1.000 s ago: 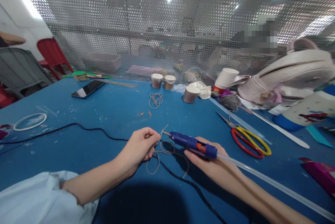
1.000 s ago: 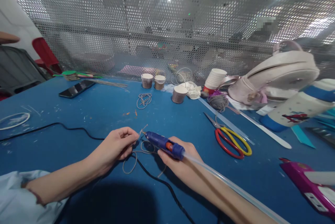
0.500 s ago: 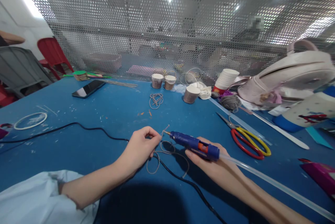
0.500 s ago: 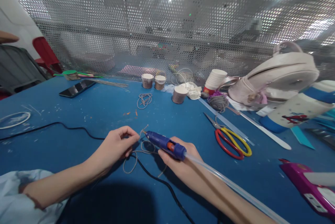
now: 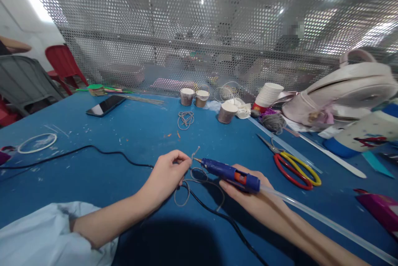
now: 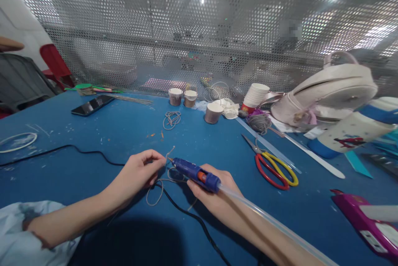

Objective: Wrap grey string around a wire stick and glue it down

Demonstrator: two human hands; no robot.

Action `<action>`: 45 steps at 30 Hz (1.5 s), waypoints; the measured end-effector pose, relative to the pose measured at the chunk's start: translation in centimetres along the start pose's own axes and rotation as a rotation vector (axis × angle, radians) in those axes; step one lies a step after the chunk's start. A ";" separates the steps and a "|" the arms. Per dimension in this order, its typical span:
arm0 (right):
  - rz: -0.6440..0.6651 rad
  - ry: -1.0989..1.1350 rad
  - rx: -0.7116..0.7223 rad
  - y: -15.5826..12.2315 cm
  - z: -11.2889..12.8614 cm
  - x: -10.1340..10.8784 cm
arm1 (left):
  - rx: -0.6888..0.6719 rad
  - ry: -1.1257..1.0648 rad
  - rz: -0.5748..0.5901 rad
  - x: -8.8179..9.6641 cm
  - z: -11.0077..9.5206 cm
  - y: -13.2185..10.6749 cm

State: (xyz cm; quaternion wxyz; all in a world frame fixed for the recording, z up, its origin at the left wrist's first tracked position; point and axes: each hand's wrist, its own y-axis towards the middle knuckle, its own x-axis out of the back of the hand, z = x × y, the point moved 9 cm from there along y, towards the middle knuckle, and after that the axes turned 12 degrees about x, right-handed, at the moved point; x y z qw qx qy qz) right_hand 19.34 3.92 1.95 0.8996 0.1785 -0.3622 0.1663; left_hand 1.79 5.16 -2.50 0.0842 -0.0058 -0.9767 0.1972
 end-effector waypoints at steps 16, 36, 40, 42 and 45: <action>-0.026 0.005 0.015 -0.1 0.3 0.5 | 0.091 -0.129 0.081 -0.5 0.6 -0.1; -0.024 0.017 -0.015 0.1 -0.4 0.3 | 0.041 -0.148 0.089 -0.6 -0.1 -0.4; 0.025 0.041 -0.026 0.0 -0.7 -0.1 | 0.044 -0.151 0.088 -0.5 -0.1 -0.4; 0.047 0.039 -0.043 -0.1 -0.7 -0.2 | 0.042 -0.152 0.087 -0.5 -0.1 -0.4; 0.017 0.011 -0.055 -0.2 -0.7 0.3 | 0.029 -0.151 0.090 -0.5 -0.3 -0.4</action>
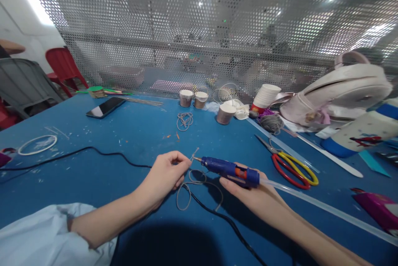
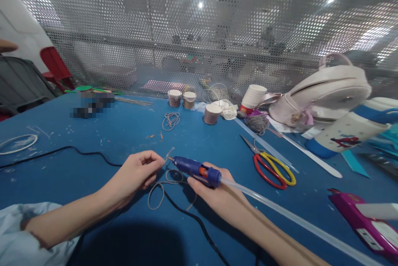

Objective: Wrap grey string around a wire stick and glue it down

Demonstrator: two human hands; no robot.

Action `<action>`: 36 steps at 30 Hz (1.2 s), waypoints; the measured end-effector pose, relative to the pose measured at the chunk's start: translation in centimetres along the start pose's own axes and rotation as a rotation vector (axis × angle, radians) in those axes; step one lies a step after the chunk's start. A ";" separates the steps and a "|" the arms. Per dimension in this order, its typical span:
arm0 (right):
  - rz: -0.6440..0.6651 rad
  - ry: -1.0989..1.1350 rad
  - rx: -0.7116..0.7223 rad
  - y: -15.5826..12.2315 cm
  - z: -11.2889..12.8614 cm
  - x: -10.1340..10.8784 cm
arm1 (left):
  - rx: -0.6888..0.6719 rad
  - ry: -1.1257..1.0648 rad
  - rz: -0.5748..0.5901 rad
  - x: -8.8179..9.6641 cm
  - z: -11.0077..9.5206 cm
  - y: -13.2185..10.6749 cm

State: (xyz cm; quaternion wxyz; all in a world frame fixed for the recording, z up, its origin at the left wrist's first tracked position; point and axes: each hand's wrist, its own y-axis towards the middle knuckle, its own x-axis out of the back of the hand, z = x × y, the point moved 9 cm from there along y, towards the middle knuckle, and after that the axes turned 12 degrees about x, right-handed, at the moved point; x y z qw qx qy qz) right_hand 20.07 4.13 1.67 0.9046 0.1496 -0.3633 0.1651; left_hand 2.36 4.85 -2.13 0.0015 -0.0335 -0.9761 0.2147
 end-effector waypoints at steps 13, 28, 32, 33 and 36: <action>-0.015 -0.036 -0.019 -0.1 0.0 0.3 | 0.020 -0.028 0.024 -0.2 0.5 0.3; 0.024 -0.007 -0.013 -0.5 -0.2 0.0 | 0.008 -0.002 -0.003 0.0 0.3 0.2; -0.023 -0.032 -0.033 -0.5 -0.6 0.4 | 0.024 -0.020 0.008 -0.1 0.3 0.2; -0.034 -0.028 -0.029 -0.5 -0.5 0.4 | 0.030 -0.024 0.010 -0.1 0.4 0.1; -0.040 -0.010 -0.012 -0.3 -0.3 0.4 | 0.037 -0.021 0.008 -0.1 0.4 0.1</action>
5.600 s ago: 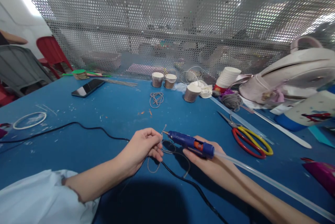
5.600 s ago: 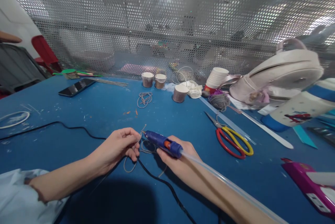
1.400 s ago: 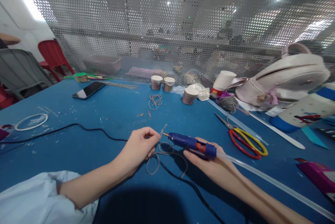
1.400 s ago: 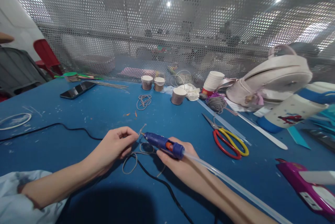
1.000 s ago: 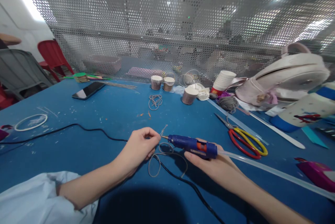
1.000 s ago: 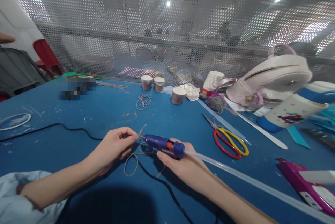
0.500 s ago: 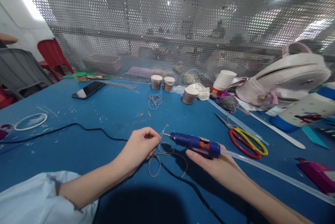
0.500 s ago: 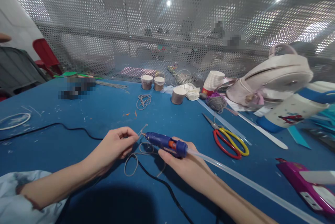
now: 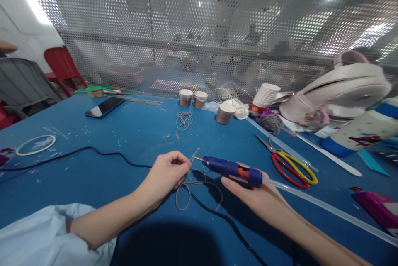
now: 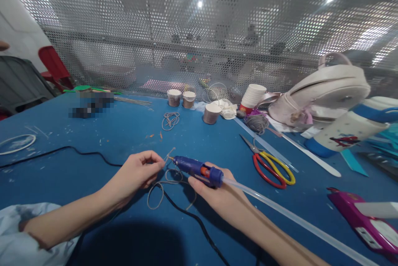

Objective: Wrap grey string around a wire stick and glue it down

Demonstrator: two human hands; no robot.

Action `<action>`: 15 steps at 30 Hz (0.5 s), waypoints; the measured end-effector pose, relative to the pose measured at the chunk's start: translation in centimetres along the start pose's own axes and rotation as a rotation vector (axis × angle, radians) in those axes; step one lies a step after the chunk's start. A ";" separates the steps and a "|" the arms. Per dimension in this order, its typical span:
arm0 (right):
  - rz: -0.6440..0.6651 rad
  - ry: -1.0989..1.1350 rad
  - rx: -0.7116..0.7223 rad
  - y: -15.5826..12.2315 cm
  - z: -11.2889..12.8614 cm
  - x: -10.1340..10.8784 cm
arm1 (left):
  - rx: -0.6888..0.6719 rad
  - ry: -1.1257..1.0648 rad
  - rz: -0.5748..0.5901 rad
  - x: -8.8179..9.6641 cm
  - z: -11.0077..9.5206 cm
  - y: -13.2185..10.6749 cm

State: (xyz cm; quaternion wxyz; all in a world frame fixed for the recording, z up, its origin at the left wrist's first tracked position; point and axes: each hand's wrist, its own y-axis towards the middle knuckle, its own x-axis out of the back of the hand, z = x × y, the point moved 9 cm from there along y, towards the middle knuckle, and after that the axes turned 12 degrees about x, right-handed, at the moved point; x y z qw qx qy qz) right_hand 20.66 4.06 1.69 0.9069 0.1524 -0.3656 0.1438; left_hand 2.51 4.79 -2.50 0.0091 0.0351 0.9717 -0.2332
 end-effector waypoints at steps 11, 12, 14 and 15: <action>0.016 0.033 0.016 0.2 0.8 -0.2 | -0.022 0.027 -0.018 0.1 0.0 0.1; -0.001 0.026 0.022 0.2 0.9 -0.1 | -0.019 0.024 -0.017 0.1 0.0 0.1; -0.026 0.018 0.031 0.3 0.9 0.0 | -0.019 0.024 -0.017 0.1 0.0 0.1; -0.025 0.021 0.030 0.2 0.8 0.0 | -0.021 0.025 -0.017 0.1 -0.1 0.1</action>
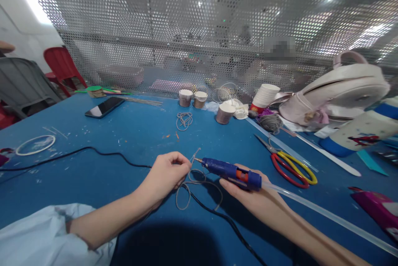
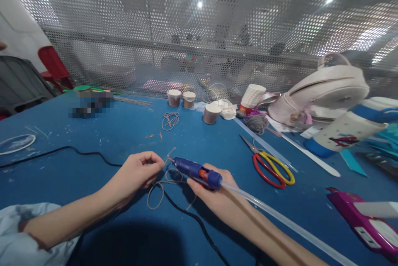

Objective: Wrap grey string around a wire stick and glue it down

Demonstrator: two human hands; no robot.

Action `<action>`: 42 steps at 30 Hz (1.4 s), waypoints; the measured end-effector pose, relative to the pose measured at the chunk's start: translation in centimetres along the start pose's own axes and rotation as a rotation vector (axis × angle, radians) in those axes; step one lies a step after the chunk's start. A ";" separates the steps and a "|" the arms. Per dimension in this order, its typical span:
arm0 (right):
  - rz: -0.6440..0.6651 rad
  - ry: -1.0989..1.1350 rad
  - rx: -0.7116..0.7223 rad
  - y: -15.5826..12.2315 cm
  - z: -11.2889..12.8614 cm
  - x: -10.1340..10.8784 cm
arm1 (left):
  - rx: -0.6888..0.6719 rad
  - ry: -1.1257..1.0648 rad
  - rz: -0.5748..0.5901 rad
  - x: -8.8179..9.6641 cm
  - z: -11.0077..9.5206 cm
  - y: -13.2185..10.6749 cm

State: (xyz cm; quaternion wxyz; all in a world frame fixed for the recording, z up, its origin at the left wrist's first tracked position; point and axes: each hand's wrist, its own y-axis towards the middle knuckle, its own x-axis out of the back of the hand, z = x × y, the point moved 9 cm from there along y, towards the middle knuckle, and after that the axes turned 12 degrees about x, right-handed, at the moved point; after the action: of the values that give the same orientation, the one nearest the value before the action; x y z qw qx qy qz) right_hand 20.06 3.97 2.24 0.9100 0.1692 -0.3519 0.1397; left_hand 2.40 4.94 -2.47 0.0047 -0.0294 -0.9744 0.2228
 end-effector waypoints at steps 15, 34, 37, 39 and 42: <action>0.021 -0.008 -0.012 -0.1 0.1 0.0 | 0.003 0.014 0.002 -0.1 -0.1 -0.1; 0.106 0.073 -0.068 -0.3 -0.6 -0.9 | -0.012 0.065 -0.022 0.1 0.0 0.0; 0.059 0.045 -0.064 -0.1 -0.6 -0.5 | -0.014 0.051 -0.014 0.0 -0.1 0.0; 0.030 0.009 -0.048 0.0 -0.5 -0.2 | -0.003 0.037 -0.005 0.0 0.1 0.0; 0.048 -0.005 -0.048 0.0 -0.4 -0.2 | 0.009 0.024 0.004 -0.1 0.2 0.1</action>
State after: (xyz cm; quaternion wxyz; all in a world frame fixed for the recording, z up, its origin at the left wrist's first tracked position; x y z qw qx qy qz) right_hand 20.13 4.04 1.81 0.9092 0.1392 -0.3615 0.1523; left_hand 2.46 4.91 -2.66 0.0162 -0.0342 -0.9732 0.2270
